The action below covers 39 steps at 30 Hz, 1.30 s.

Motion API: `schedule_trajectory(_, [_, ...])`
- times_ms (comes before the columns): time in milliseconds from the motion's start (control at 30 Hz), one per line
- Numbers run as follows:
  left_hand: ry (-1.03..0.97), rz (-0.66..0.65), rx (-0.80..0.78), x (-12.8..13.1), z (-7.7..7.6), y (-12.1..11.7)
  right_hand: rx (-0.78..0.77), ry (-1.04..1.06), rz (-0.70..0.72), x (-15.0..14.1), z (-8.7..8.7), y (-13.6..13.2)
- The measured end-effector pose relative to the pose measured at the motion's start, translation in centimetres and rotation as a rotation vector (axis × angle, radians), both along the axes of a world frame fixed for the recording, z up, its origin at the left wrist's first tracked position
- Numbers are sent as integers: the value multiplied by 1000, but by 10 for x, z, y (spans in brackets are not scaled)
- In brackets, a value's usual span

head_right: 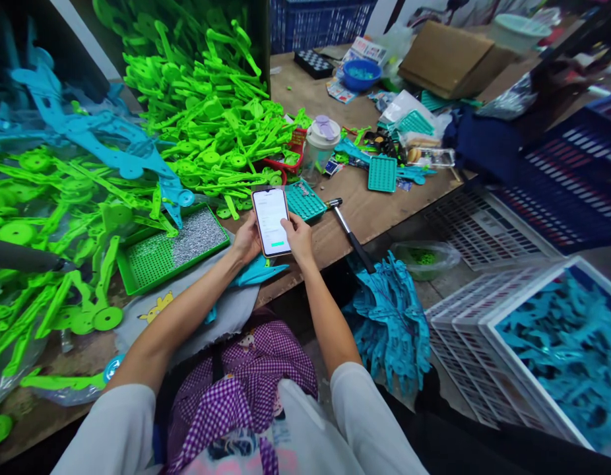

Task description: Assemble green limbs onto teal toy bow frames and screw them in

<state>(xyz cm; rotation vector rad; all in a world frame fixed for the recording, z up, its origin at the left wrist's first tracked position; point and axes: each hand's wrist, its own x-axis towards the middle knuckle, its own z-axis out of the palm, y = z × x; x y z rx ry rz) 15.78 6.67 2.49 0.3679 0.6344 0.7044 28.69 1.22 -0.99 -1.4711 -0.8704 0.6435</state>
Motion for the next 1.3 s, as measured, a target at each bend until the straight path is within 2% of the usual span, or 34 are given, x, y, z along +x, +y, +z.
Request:
schedule_trajectory(200, [-19,-27,13,0,-3,1,-20,-117,263,16,2,-26])
schedule_trajectory(333, [-33,-29,18,-1,-7,2,-68,-150,354,16,2,-43])
schedule_trajectory(433, [-26,-27,24,0,-6,2,-57,-149,340,12,0,-43])
schedule_trajectory(633, [-9,1,12,0,-2,1,-31,-83,221,12,-4,-30])
schedule_trajectory(833, [-25,-11,3,0,-5,2,-9,-28,321,12,-3,-32])
schedule_trajectory(1300, [-26,-1,16,0,-4,1,15,16,311,9,-1,-35])
